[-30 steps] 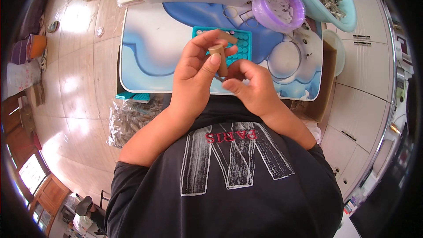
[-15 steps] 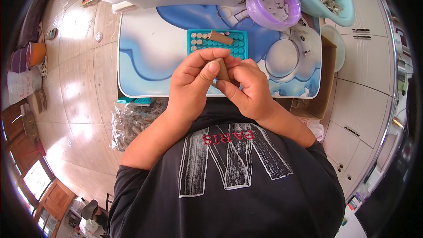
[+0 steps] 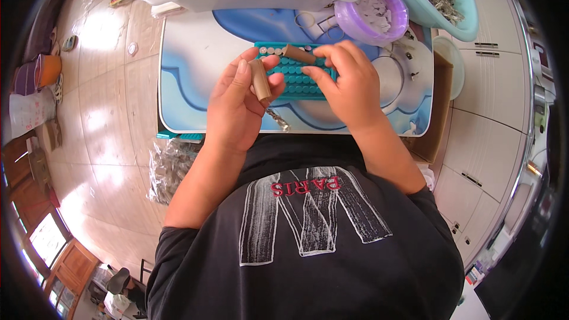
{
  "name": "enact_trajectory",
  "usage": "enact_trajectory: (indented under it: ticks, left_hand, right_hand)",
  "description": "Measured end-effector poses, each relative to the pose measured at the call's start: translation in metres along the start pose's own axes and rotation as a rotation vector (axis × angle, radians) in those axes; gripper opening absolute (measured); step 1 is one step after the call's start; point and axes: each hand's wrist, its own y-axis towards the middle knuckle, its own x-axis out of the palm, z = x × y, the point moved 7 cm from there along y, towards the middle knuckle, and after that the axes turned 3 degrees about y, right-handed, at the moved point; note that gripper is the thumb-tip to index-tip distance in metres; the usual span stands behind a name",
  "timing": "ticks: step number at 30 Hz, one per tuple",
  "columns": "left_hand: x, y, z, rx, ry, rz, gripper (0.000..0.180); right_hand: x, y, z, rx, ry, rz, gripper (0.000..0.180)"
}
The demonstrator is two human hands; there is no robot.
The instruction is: The person assembles small plastic and mechanical components into completed units by hand, taking parts from plastic bins and placing the finished components into a blue tray.
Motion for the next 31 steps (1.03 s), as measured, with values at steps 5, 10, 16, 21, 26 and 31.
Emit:
enact_trajectory:
  ticks: [5,10,16,21,26,31]
  left_hand:
    - [0.003,-0.002,-0.005,-0.157,-0.170,-0.107,0.036]
    - [0.007,-0.003,-0.010,-0.255,-0.298,-0.176,0.036]
    - [0.016,-0.006,-0.013,-0.290,-0.229,-0.267,0.035]
    - [0.010,-0.007,-0.018,-0.368,-0.008,-0.141,0.041]
    - [0.009,-0.002,-0.027,-0.377,-0.038,-0.176,0.043]
    - [0.014,0.000,-0.037,-0.440,-0.047,-0.167,0.050]
  right_hand:
    - [0.021,0.007,0.015,-0.042,-0.177,-0.069,0.025]
    - [0.017,0.011,0.017,-0.021,-0.137,-0.031,0.021]
    - [0.028,0.046,0.006,0.119,0.425,0.012,0.020]
    - [-0.002,0.048,-0.002,-0.040,0.435,0.114,0.018]
    - [-0.084,0.056,0.041,0.104,0.052,0.286,0.008]
    - [-0.064,0.076,0.064,0.141,-0.524,-0.262,0.017]
